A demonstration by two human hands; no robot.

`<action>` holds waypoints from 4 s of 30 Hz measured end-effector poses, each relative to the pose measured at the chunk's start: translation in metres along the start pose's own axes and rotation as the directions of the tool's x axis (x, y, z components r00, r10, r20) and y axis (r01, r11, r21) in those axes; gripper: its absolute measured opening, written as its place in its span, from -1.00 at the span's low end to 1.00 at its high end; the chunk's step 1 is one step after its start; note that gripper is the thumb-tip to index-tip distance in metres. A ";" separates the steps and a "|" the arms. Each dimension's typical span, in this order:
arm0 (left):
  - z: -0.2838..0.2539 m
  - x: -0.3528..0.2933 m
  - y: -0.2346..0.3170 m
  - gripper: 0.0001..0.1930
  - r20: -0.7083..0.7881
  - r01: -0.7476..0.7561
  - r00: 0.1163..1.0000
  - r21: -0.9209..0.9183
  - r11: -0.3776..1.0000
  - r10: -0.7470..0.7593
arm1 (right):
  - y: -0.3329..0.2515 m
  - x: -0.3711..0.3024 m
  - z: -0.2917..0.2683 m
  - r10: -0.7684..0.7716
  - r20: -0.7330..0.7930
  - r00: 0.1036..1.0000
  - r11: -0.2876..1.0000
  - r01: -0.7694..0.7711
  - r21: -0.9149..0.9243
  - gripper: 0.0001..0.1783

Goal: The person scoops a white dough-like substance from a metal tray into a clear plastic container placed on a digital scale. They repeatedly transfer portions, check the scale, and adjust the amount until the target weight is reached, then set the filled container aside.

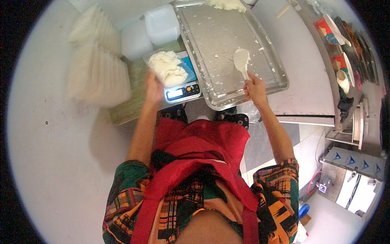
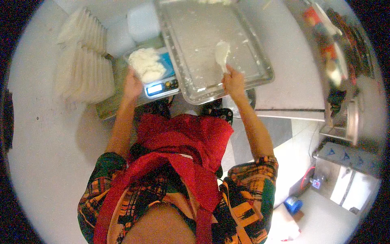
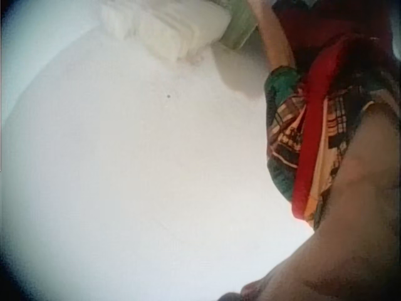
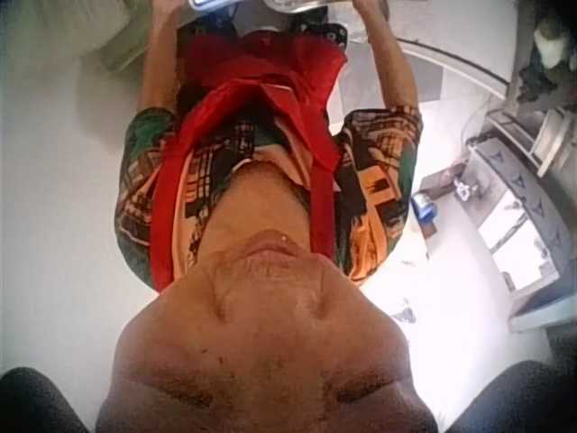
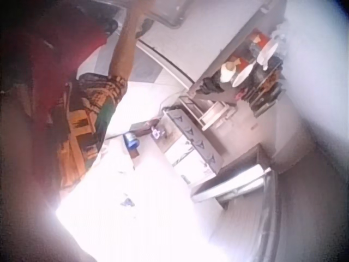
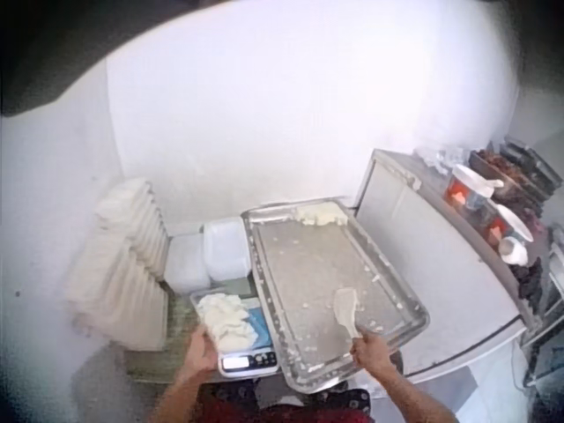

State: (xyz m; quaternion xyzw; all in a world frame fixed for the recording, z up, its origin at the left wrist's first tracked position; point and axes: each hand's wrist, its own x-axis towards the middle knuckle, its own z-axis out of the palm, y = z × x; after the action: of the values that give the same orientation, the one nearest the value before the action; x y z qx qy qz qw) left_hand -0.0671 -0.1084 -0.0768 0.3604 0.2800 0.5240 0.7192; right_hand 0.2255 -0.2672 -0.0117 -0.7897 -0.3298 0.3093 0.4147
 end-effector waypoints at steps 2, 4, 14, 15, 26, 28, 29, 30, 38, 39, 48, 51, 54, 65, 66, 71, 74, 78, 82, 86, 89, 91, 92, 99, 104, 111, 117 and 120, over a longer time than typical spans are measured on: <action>-0.006 0.000 0.003 -0.65 -0.100 0.012 0.995 0.237 0.971 0.012 | -0.005 -0.002 0.015 -0.022 0.030 0.999 1.000 0.022 -0.001 -0.53; -0.007 0.002 0.012 -0.70 -0.360 0.272 0.917 0.241 0.932 -0.174 | -0.013 -0.003 0.030 -0.004 0.083 0.997 0.998 0.000 0.058 -0.53; -0.011 -0.012 0.004 -0.72 -0.247 0.287 0.940 0.205 0.936 -0.234 | -0.039 0.012 0.066 -0.045 0.326 0.944 0.987 -0.007 0.158 -0.49; -0.003 -0.014 0.009 -0.71 -0.261 0.306 0.929 0.151 0.940 -0.260 | -0.034 0.020 0.065 -0.061 0.353 0.934 0.987 0.005 0.159 -0.49; -0.004 -0.013 0.016 -0.57 -0.313 0.302 0.917 0.144 0.942 -0.246 | -0.025 0.049 0.036 -0.022 0.507 0.862 0.954 -0.133 0.268 -0.55; 0.002 -0.015 0.019 -0.56 -0.347 0.300 0.906 0.124 0.946 -0.242 | -0.028 0.043 0.035 -0.005 0.494 0.869 0.948 -0.153 0.278 -0.55; -0.001 -0.015 0.017 -0.56 -0.333 0.293 0.912 0.119 0.949 -0.240 | -0.029 0.041 0.035 0.004 0.488 0.873 0.945 -0.163 0.284 -0.55; -0.003 -0.014 0.016 -0.56 -0.316 0.285 0.918 0.111 0.952 -0.238 | -0.030 0.039 0.034 0.017 0.492 0.871 0.936 -0.187 0.299 -0.55; -0.002 -0.014 0.018 -0.63 -0.307 0.300 0.916 0.090 0.950 -0.260 | -0.025 0.046 0.022 0.044 0.417 0.908 0.904 -0.213 0.370 -0.52; 0.001 -0.015 0.020 -0.64 -0.309 0.302 0.914 0.090 0.949 -0.261 | -0.024 0.049 0.019 0.038 0.376 0.926 0.936 -0.165 0.312 -0.51; -0.003 -0.014 0.017 -0.65 -0.340 0.307 0.903 0.078 0.949 -0.264 | -0.033 0.055 0.027 -0.044 0.278 0.959 0.985 0.089 -0.149 -0.54; -0.001 -0.016 0.020 -0.66 -0.306 0.300 0.914 0.071 0.951 -0.265 | -0.033 0.046 0.042 -0.081 0.287 0.954 0.987 0.117 -0.110 -0.53; -0.001 -0.017 0.021 -0.68 -0.311 0.293 0.914 0.061 0.954 -0.261 | -0.040 0.036 0.043 -0.002 0.217 0.976 1.000 0.005 -0.013 -0.52; -0.008 -0.013 0.018 -0.60 -0.266 0.302 0.926 0.102 0.948 -0.267 | -0.020 0.043 0.047 -0.352 0.288 0.890 0.822 0.442 -0.360 -0.55; -0.003 -0.014 0.020 -0.60 -0.270 0.302 0.925 0.091 0.949 -0.269 | -0.030 0.042 0.044 -0.318 0.331 0.889 0.826 0.431 -0.364 -0.54; -0.012 -0.012 0.014 -0.61 -0.222 0.284 0.938 0.052 0.957 -0.266 | -0.051 0.041 0.028 -0.179 0.499 0.848 0.830 0.403 -0.386 -0.52; -0.015 -0.012 0.012 -0.61 -0.229 0.293 0.934 0.058 0.954 -0.272 | -0.063 0.027 0.023 -0.073 0.513 0.855 0.902 0.276 -0.332 -0.52; -0.013 -0.011 0.011 -0.60 -0.255 0.287 0.931 0.065 0.956 -0.262 | -0.049 0.017 0.021 0.083 0.516 0.853 0.993 -0.113 0.028 -0.52; -0.002 -0.013 0.018 -0.60 -0.287 0.293 0.921 0.070 0.953 -0.262 | -0.026 0.015 0.025 0.176 0.502 0.847 0.888 -0.357 0.291 -0.50; 0.000 -0.014 0.020 -0.61 -0.308 0.299 0.915 0.090 0.950 -0.259 | -0.017 0.009 0.035 0.182 0.546 0.817 0.707 -0.495 0.505 -0.51; -0.001 -0.015 0.021 -0.61 -0.316 0.299 0.911 0.067 0.952 -0.264 | -0.016 0.009 0.044 0.141 0.527 0.838 0.655 -0.478 0.585 -0.48; -0.003 -0.015 0.019 -0.62 -0.324 0.299 0.907 0.051 0.953 -0.267 | -0.020 0.011 0.047 0.147 0.517 0.843 0.690 -0.462 0.557 -0.48; -0.004 -0.015 0.019 -0.62 -0.319 0.293 0.911 0.053 0.955 -0.262 | -0.022 0.013 0.049 0.150 0.512 0.846 0.707 -0.454 0.543 -0.47; -0.004 -0.014 0.015 -0.61 -0.329 0.299 0.906 0.054 0.953 -0.266 | -0.027 0.023 0.058 0.117 0.522 0.845 0.665 -0.457 0.591 -0.48; -0.005 -0.013 0.016 -0.55 -0.306 0.307 0.912 0.071 0.949 -0.272 | -0.035 0.021 0.059 0.109 0.542 0.833 0.635 -0.478 0.607 -0.44; -0.005 -0.014 0.015 -0.52 -0.315 0.292 0.913 0.059 0.955 -0.259 | -0.040 0.017 0.057 0.006 0.570 0.821 0.595 -0.461 0.658 -0.47; -0.008 -0.017 0.016 -0.50 -0.256 0.279 0.930 0.021 0.960 -0.264 | -0.076 -0.016 0.041 0.020 0.537 0.844 0.750 -0.367 0.550 -0.51; -0.009 -0.015 0.013 -0.49 -0.245 0.275 0.936 0.057 0.960 -0.253 | -0.079 -0.035 0.036 -0.008 0.498 0.867 0.914 -0.196 0.354 -0.55</action>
State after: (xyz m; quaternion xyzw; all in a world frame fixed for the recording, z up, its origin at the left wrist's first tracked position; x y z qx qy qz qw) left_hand -0.0864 -0.1183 -0.0709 0.2872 0.4325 0.4483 0.7277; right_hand 0.1566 -0.2436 0.0469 -0.6012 -0.3152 0.5789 0.4517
